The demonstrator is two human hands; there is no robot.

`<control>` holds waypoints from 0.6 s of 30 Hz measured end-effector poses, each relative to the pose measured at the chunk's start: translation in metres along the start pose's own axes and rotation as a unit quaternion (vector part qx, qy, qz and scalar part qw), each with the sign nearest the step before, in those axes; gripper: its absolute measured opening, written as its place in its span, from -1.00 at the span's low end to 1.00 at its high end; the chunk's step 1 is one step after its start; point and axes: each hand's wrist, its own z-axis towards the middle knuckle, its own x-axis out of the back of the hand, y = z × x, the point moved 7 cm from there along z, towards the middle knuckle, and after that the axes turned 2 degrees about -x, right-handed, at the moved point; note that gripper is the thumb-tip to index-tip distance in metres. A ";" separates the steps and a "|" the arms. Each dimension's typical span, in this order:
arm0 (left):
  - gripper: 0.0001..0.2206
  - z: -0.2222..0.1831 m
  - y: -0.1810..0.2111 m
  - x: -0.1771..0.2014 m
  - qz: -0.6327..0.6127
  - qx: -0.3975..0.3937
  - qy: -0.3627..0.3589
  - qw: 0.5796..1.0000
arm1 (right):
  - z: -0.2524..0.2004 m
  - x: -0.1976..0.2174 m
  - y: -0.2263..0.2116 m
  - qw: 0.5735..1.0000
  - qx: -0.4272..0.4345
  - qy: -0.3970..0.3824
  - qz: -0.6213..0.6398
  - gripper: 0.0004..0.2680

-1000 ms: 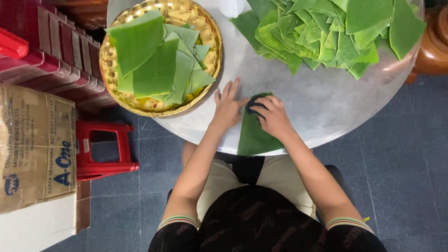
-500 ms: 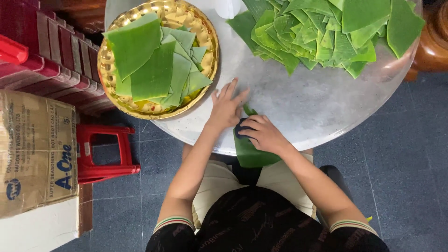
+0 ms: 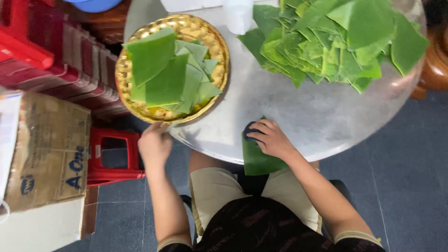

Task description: Cleaning and wiping cut banana leaves with a cloth before stacking them in a tray.

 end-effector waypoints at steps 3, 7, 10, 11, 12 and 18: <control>-0.85 -0.034 -0.107 -0.012 -0.033 0.143 0.018 0.989 | 0.007 0.000 0.006 1.000 -0.004 -0.001 -0.016 -0.86; -0.83 -0.050 -0.111 -0.002 -0.051 0.210 0.012 0.976 | 0.013 0.000 0.004 1.000 0.000 -0.001 -0.018 -0.86; -0.62 -0.032 -0.019 0.011 -0.124 0.134 0.008 0.983 | 0.009 -0.003 0.005 0.999 -0.028 -0.006 -0.035 -0.87; -0.66 -0.023 0.019 0.013 -0.171 0.111 -0.033 0.978 | 0.008 -0.005 0.006 0.999 -0.035 -0.013 -0.039 -0.86; -0.70 -0.013 0.059 0.014 -0.218 0.083 -0.074 0.969 | 0.006 -0.005 0.008 0.998 -0.045 -0.019 -0.044 -0.86; -0.69 0.035 0.151 -0.126 -0.469 0.047 -0.322 0.821 | 0.005 -0.005 0.003 0.997 -0.068 -0.006 -0.048 -0.82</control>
